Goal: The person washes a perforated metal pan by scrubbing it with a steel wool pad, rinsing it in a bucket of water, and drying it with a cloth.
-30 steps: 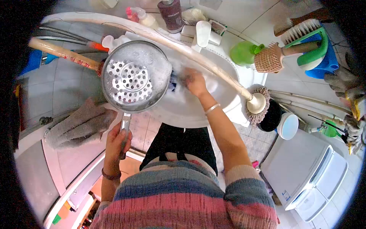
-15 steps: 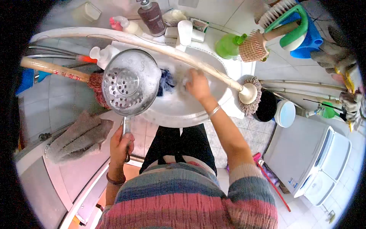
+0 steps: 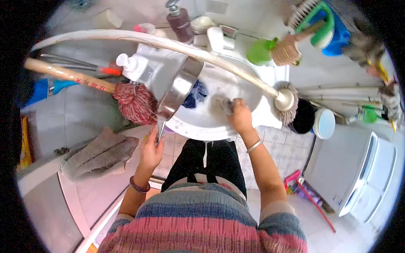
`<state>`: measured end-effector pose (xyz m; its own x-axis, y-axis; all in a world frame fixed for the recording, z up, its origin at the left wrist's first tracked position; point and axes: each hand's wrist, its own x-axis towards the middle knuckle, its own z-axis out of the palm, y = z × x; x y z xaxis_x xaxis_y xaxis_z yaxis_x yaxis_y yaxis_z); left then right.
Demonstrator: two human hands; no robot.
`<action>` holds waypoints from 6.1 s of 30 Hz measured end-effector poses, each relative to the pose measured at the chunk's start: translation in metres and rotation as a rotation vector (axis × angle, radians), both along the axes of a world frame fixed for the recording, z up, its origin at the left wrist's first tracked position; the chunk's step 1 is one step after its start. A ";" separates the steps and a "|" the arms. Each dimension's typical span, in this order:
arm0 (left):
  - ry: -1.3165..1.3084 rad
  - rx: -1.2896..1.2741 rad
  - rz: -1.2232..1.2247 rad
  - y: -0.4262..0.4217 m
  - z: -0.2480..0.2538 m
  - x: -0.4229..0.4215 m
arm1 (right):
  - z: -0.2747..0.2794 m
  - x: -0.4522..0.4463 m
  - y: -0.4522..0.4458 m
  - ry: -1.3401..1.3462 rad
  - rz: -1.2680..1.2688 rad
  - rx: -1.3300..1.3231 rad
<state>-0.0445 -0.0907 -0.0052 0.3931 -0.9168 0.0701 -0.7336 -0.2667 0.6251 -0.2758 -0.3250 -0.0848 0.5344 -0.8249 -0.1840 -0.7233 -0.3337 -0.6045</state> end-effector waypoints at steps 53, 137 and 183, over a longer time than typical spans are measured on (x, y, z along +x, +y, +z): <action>-0.683 0.376 0.357 -0.090 -0.075 -0.196 | -0.544 -0.218 -0.332 -0.840 -1.026 0.649; -0.241 0.741 -0.838 -0.659 -0.712 -1.084 | -0.333 -1.016 0.057 -1.068 -1.960 0.688; 1.281 1.287 -0.356 -0.680 -0.663 -1.064 | -0.541 -0.960 -0.425 -0.119 -1.029 0.196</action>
<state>-1.1085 -0.7706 -0.6685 -0.5640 -0.1978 -0.8018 -0.1544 -0.9285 0.3376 -1.2355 -0.7497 -0.6254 -0.3833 -0.8524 -0.3556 -0.5343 0.5187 -0.6675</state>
